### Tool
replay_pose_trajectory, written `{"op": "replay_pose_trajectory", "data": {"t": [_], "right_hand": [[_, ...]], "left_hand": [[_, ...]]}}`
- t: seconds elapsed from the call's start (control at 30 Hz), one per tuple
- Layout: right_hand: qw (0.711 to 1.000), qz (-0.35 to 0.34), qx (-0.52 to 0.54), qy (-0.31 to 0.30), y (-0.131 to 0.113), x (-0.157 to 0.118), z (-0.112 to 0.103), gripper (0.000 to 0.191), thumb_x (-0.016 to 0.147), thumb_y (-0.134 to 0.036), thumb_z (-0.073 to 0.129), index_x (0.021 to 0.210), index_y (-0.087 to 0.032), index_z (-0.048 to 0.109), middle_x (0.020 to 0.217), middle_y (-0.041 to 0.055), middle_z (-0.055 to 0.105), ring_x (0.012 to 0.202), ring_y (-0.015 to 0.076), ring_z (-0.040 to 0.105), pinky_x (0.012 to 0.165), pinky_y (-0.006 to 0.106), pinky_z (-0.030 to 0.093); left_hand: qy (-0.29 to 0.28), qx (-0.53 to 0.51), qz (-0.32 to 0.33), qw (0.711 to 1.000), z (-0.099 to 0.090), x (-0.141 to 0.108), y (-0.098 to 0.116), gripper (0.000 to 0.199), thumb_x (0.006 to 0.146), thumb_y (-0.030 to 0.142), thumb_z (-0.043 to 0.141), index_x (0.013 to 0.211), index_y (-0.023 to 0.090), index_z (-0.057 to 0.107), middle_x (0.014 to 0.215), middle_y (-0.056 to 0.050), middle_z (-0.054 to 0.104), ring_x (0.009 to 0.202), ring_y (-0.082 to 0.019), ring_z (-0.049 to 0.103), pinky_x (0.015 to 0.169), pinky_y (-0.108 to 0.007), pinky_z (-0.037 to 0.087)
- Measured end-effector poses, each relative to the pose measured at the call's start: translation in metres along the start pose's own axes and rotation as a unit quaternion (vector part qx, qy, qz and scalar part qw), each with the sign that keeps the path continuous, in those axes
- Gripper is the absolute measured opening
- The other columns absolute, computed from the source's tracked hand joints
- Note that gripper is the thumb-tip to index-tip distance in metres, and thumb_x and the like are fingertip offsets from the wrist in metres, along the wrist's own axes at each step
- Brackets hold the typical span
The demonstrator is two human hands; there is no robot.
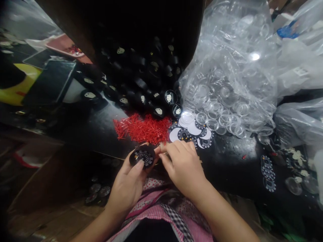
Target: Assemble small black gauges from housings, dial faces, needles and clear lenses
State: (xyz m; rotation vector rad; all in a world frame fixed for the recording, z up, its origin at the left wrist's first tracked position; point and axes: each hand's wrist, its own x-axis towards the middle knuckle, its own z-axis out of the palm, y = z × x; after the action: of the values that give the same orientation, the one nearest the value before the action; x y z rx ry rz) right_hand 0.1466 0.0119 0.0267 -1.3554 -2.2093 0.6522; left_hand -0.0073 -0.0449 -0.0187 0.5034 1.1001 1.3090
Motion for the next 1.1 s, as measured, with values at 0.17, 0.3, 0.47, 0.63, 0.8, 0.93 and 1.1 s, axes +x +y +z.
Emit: {"op": "replay_pose_trajectory", "data": {"t": [0.17,0.3,0.47,0.63,0.8,0.93,1.1], "right_hand": [[1.000,-0.012,-0.009,-0.003,-0.001,0.000,-0.001,0.016,0.098,-0.024,0.052,0.091,-0.018,0.065,0.090,0.0065,0.069,0.084,0.0203,0.060,0.079,0.037,0.036],[0.996,-0.001,0.092,-0.009,-0.006,-0.001,-0.003,0.012,0.096,-0.023,0.054,0.087,-0.020,0.061,0.089,0.0027,0.067,0.086,0.0178,0.059,0.080,0.035,0.037],[0.997,0.037,0.064,-0.025,-0.011,0.002,-0.002,0.013,0.096,-0.021,0.053,0.085,-0.020,0.061,0.083,0.0016,0.065,0.079,0.0172,0.057,0.077,0.035,0.035],[0.995,0.060,0.069,-0.035,-0.010,0.004,-0.003,0.012,0.094,-0.019,0.055,0.083,-0.019,0.060,0.084,0.0015,0.065,0.079,0.0174,0.057,0.077,0.035,0.034],[0.993,0.076,0.088,-0.037,-0.011,0.002,-0.005,0.013,0.094,-0.018,0.056,0.082,-0.020,0.060,0.084,0.0010,0.066,0.080,0.0177,0.057,0.076,0.035,0.036],[0.992,0.076,0.088,-0.051,-0.014,-0.002,-0.004,0.015,0.094,-0.017,0.056,0.079,-0.020,0.057,0.090,0.0020,0.067,0.088,0.0199,0.059,0.079,0.036,0.037],[0.993,0.069,0.091,-0.027,-0.019,-0.006,0.001,0.020,0.093,-0.016,0.056,0.074,-0.020,0.050,0.090,0.0025,0.067,0.089,0.0203,0.058,0.079,0.035,0.037]], "left_hand": [[0.003,-0.050,-0.021,0.999,0.005,0.005,0.010,0.041,0.089,0.035,0.065,0.128,0.026,0.058,0.119,-0.007,0.070,0.123,-0.027,0.059,0.108,-0.044,0.045],[0.007,-0.008,-0.018,1.000,0.010,0.013,0.013,0.040,0.090,0.034,0.065,0.129,0.031,0.056,0.123,-0.004,0.068,0.119,-0.024,0.061,0.106,-0.039,0.047],[-0.022,0.059,-0.025,0.998,0.015,0.014,0.007,0.033,0.090,0.036,0.063,0.123,0.028,0.061,0.129,-0.004,0.065,0.121,-0.024,0.059,0.103,-0.037,0.048],[-0.033,0.133,0.000,0.991,0.016,0.010,0.015,0.030,0.090,0.033,0.063,0.119,0.028,0.062,0.124,-0.003,0.067,0.123,-0.023,0.058,0.100,-0.033,0.049],[-0.025,0.154,0.018,0.988,0.017,0.010,0.021,0.024,0.088,0.030,0.065,0.111,0.026,0.064,0.116,-0.003,0.070,0.116,-0.023,0.062,0.098,-0.035,0.049],[-0.014,0.186,0.048,0.981,0.016,0.008,0.020,0.019,0.087,0.028,0.064,0.105,0.025,0.066,0.111,-0.003,0.071,0.104,-0.023,0.067,0.095,-0.037,0.051],[0.004,0.244,0.081,0.966,0.013,0.006,0.021,0.022,0.084,0.022,0.064,0.105,0.027,0.067,0.105,-0.001,0.073,0.097,-0.021,0.068,0.089,-0.034,0.053]]}}
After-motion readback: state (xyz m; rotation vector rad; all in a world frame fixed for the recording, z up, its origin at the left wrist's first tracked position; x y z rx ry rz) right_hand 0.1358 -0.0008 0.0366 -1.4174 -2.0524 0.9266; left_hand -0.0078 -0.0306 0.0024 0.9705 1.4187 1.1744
